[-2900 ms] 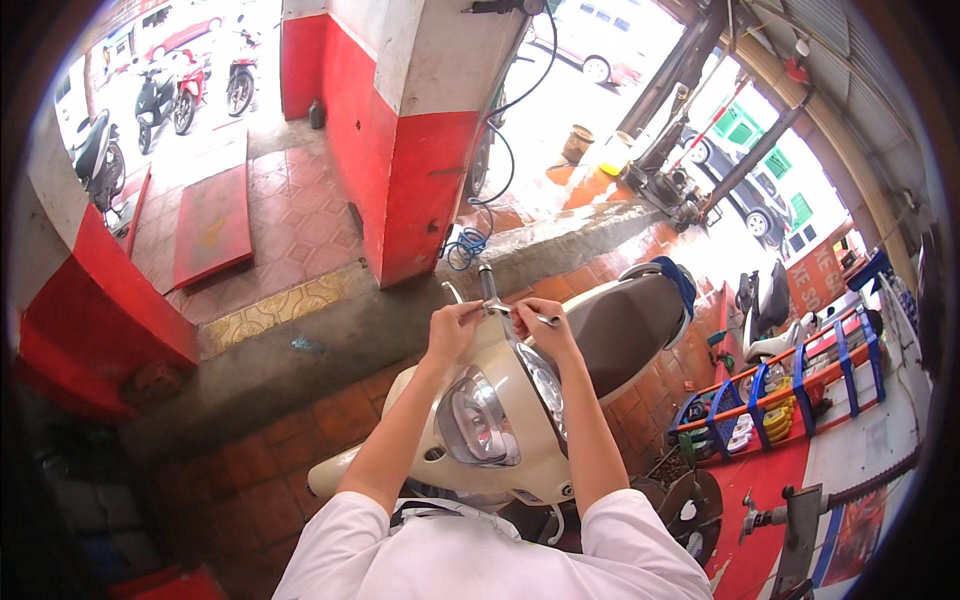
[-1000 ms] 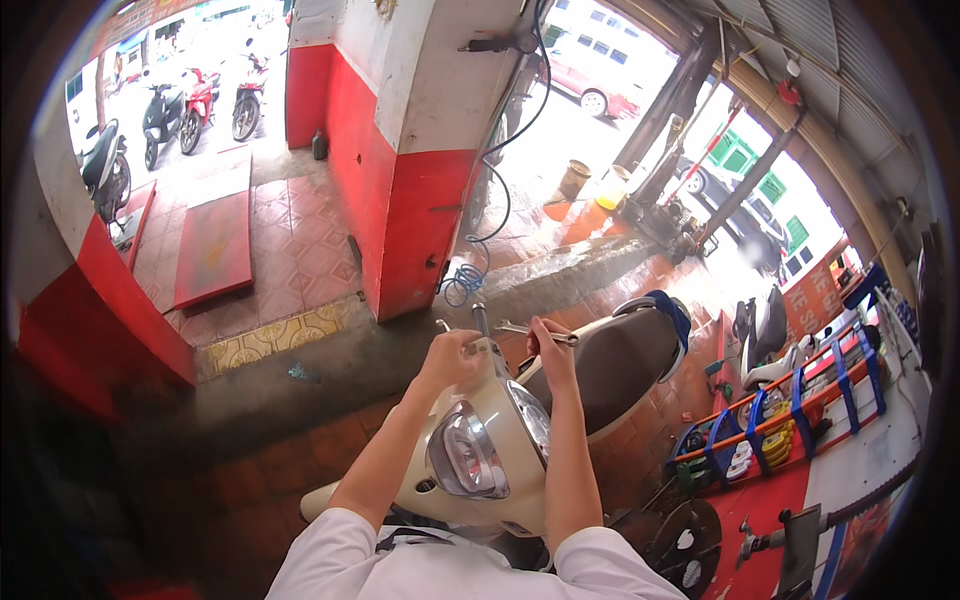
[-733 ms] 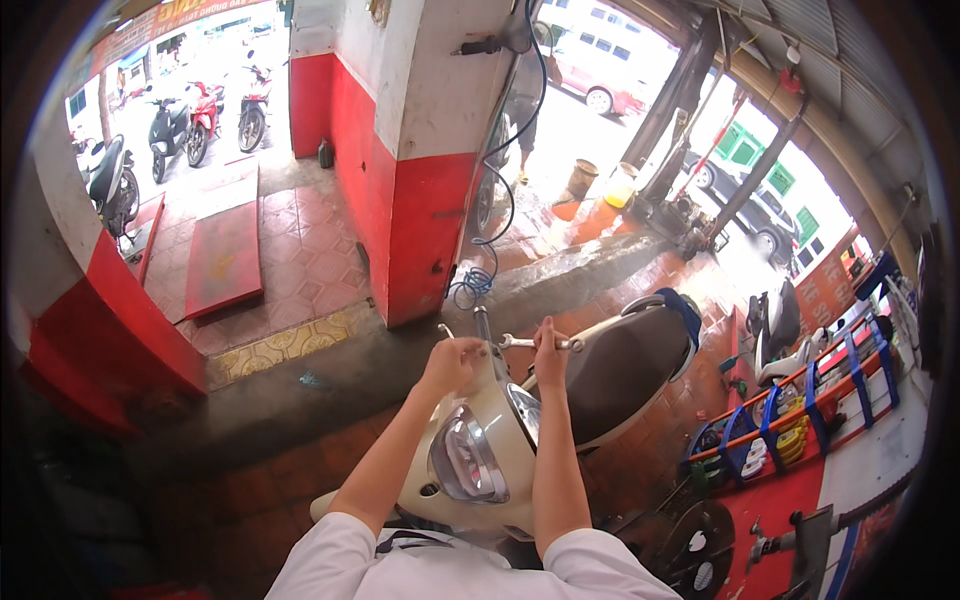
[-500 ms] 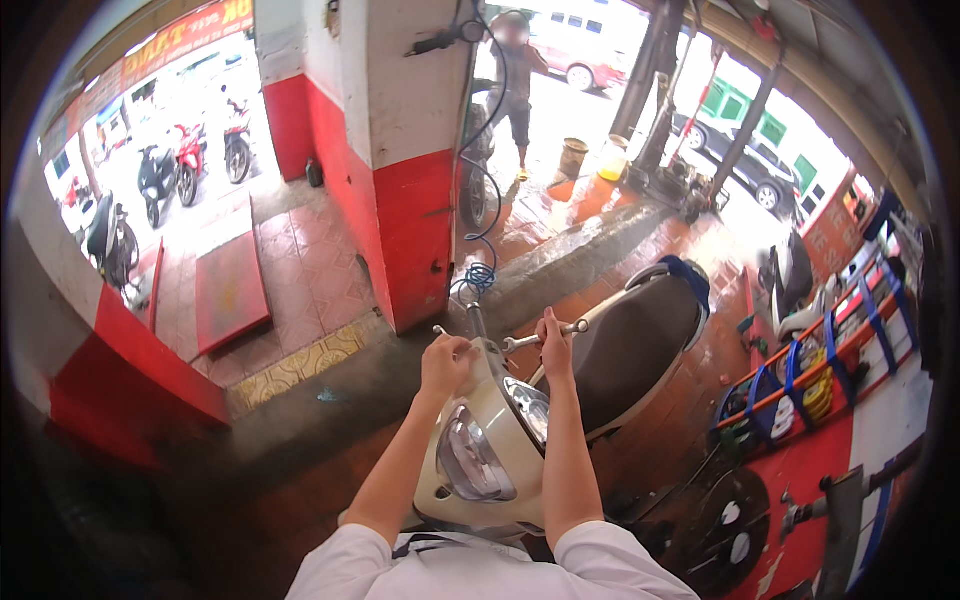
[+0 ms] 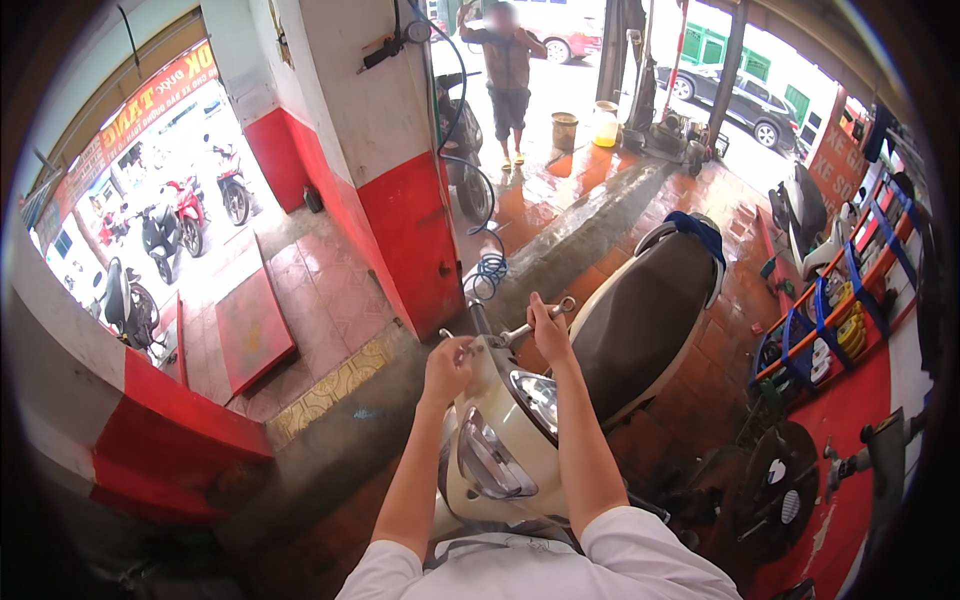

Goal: The person uses a wrench to tighten or adjust the side mirrors on the handlebars of a motorcycle, then moves the mirror by hand to set its position.

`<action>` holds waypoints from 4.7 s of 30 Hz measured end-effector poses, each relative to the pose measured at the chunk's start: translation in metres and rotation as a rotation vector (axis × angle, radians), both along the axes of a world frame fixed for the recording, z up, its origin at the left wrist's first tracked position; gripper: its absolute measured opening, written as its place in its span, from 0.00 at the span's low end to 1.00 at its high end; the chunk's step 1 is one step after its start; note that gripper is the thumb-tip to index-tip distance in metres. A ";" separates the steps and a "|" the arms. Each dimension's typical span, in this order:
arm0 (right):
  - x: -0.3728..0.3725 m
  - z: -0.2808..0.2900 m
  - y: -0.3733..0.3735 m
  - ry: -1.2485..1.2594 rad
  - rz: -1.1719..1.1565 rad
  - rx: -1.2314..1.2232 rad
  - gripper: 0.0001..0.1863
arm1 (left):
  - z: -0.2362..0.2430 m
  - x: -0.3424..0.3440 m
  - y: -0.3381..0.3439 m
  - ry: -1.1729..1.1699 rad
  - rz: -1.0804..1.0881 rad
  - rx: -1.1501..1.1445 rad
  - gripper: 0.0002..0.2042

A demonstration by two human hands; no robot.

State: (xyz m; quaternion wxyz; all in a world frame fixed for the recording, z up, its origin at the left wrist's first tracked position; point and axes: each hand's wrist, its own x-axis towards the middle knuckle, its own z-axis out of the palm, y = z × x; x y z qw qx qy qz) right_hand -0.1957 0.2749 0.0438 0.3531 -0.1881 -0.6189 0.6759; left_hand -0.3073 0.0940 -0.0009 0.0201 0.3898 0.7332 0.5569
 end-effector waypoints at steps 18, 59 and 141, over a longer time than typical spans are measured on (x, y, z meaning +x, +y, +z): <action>-0.004 -0.012 0.004 -0.033 -0.026 0.040 0.31 | 0.001 -0.003 -0.005 -0.009 0.039 -0.164 0.10; -0.006 -0.022 0.002 -0.184 0.128 -0.029 0.28 | 0.001 0.002 0.006 -0.029 0.062 -0.190 0.09; 0.049 0.019 -0.136 -0.474 0.455 0.328 0.30 | -0.002 0.028 -0.037 -1.206 -0.199 0.104 0.16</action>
